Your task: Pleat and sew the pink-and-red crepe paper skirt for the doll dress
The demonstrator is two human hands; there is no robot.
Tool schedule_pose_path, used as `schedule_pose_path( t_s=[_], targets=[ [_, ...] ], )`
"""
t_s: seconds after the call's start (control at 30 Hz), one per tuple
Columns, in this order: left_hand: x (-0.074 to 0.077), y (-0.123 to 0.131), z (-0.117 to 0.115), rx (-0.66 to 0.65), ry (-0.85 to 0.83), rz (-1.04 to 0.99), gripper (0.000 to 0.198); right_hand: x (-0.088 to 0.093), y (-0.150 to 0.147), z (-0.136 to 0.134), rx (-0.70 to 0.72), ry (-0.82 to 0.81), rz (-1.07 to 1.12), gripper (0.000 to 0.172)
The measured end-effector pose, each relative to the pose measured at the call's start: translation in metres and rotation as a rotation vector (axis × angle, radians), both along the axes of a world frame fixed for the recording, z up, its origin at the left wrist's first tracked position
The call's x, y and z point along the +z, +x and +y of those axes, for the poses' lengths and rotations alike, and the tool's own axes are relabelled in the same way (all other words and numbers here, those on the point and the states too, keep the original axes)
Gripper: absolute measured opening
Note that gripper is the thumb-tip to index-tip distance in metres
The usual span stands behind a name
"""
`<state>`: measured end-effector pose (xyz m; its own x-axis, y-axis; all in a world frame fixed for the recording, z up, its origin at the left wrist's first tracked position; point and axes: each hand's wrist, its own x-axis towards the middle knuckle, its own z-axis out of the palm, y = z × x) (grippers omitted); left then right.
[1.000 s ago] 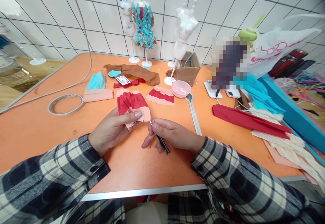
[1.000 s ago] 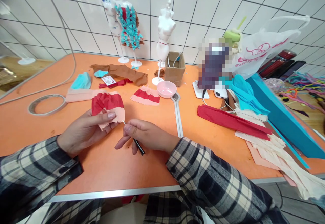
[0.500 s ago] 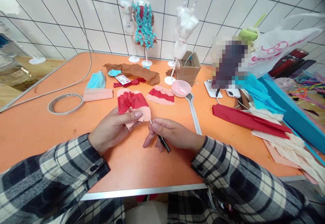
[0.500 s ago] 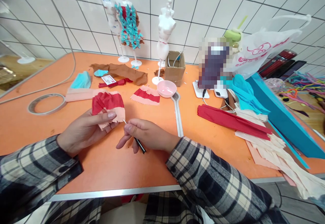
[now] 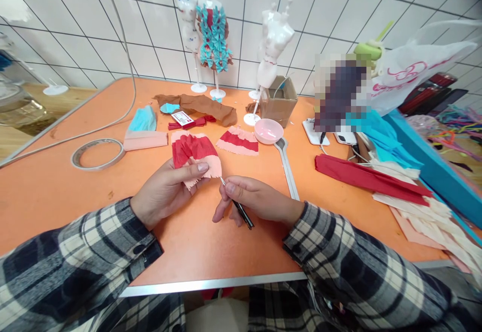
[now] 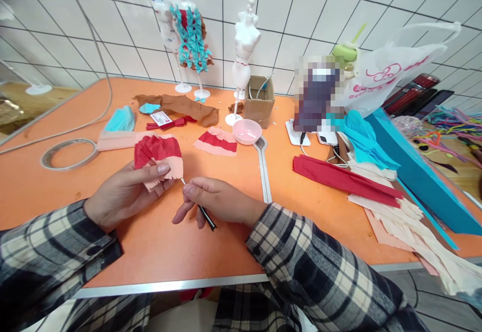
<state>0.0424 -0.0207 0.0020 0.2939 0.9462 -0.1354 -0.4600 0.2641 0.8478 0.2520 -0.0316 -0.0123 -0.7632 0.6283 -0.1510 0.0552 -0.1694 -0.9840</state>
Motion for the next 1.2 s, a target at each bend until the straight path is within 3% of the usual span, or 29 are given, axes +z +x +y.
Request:
schedule_pose_path(
  t_s=[0.3,0.47,0.7,0.9,1.2],
  targets=[
    [0.0022,0.0004,-0.0005,-0.005,-0.031,-0.066,0.014,-0.0006,-0.0013,0.0003,-0.014,-0.016,0.022,0.048],
    [0.0018,0.0003,-0.0013,-0.083,0.006,-0.078,0.011,-0.0032,-0.0012,0.0014,-0.013,0.001,0.034,0.045],
    [-0.0038,-0.0022,0.0036,-0.078,-0.048,-0.097,0.017,-0.0050,-0.0002,0.0008,0.011,-0.003,0.039,0.044],
    [-0.0059,-0.0051,0.0021,-0.139,0.002,-0.083,0.013,-0.0039,-0.0011,0.0012,-0.002,0.015,0.035,0.045],
    [-0.0021,-0.0033,0.0028,0.024,-0.101,-0.053,0.031,-0.0025,-0.0007,0.0004,-0.007,-0.003,0.033,0.046]
  ],
)
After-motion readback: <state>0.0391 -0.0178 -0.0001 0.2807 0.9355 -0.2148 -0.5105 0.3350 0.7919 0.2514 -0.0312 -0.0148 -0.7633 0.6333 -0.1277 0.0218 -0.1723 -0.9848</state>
